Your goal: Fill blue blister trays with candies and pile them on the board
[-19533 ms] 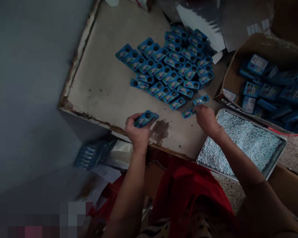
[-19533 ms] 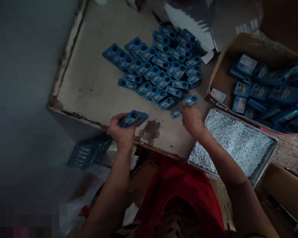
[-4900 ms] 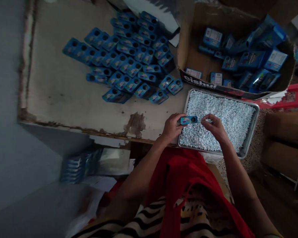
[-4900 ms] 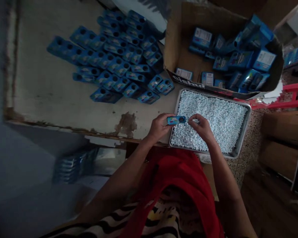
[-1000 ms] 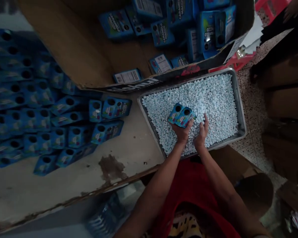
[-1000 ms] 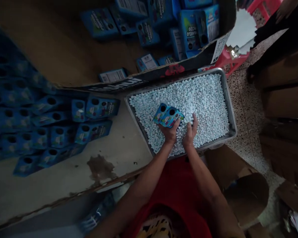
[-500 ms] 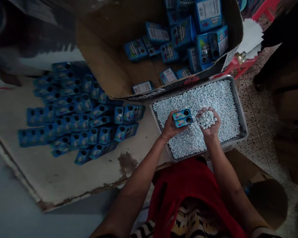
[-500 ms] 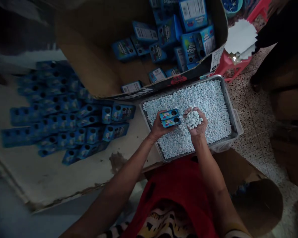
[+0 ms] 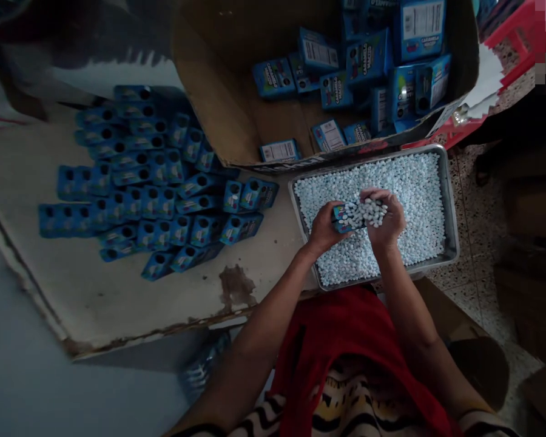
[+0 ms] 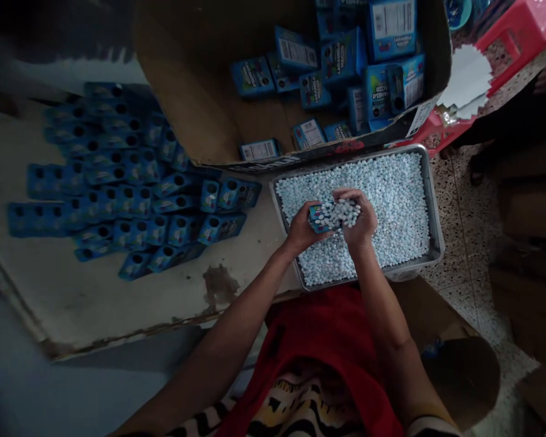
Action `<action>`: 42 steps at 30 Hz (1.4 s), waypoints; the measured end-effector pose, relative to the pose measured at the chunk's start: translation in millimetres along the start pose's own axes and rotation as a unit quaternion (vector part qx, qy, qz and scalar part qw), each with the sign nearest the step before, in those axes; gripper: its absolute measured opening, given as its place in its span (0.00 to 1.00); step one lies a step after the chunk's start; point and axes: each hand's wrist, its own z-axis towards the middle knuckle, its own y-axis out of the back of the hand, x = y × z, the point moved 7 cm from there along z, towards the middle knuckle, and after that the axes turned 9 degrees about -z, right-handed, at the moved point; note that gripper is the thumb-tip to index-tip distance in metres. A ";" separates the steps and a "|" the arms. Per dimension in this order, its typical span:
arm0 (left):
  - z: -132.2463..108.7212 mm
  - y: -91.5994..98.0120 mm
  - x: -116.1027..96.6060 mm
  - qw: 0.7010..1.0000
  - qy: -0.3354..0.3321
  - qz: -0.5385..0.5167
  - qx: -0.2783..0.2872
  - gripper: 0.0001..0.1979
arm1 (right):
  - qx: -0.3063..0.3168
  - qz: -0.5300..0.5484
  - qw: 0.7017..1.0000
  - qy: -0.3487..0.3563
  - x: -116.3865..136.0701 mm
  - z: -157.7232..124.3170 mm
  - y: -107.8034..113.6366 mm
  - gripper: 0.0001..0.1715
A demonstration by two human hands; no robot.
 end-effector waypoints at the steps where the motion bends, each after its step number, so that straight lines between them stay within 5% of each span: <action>1: 0.2 1.6 -3.2 1.000 -0.009 0.019 -0.002 0.40 | -0.006 -0.011 1.000 0.019 1.1 1.0 -1.8 0.28; 10: -6.5 5.0 -23.4 0.992 -0.116 0.054 -0.006 0.34 | 0.088 -0.059 0.984 0.144 13.5 -28.4 -22.5 0.31; 12: -7.0 2.8 -22.4 0.990 -0.134 0.035 -0.002 0.32 | 0.094 -0.086 0.983 0.132 11.4 -24.6 -5.6 0.30; 15: -7.2 -0.7 -14.9 0.990 -0.139 0.032 0.006 0.28 | 0.037 -0.257 0.958 0.124 -2.6 5.5 50.6 0.25; 19: -10.6 -9.0 -5.4 0.988 -0.143 0.046 0.025 0.34 | -0.098 -0.527 0.830 0.155 -40.0 60.0 126.8 0.35; 21: -12.8 -9.1 -3.3 0.990 -0.134 0.039 0.014 0.40 | -0.111 -0.573 0.796 0.157 -67.0 75.4 136.3 0.41; 24: -15.8 -0.9 -4.8 0.991 -0.116 0.059 -0.008 0.41 | -0.112 -0.582 0.790 0.155 -96.3 73.5 121.5 0.41; 30: -14.8 31.0 -1.8 0.978 -0.036 0.193 -0.064 0.38 | -0.108 -0.485 0.863 0.088 -107.0 34.7 71.4 0.38; 36: -1.0 21.5 -4.3 0.967 0.022 0.249 -0.058 0.36 | -0.209 -0.177 0.958 -0.084 -123.8 21.7 50.1 0.26; 38: 3.6 18.2 -11.3 0.965 0.030 0.257 -0.035 0.36 | -0.203 0.016 0.965 -0.166 -135.4 21.0 42.3 0.20; 42: 4.9 20.2 -32.7 0.960 0.029 0.277 0.013 0.33 | -0.056 0.276 0.929 -0.240 -117.0 12.2 7.2 0.19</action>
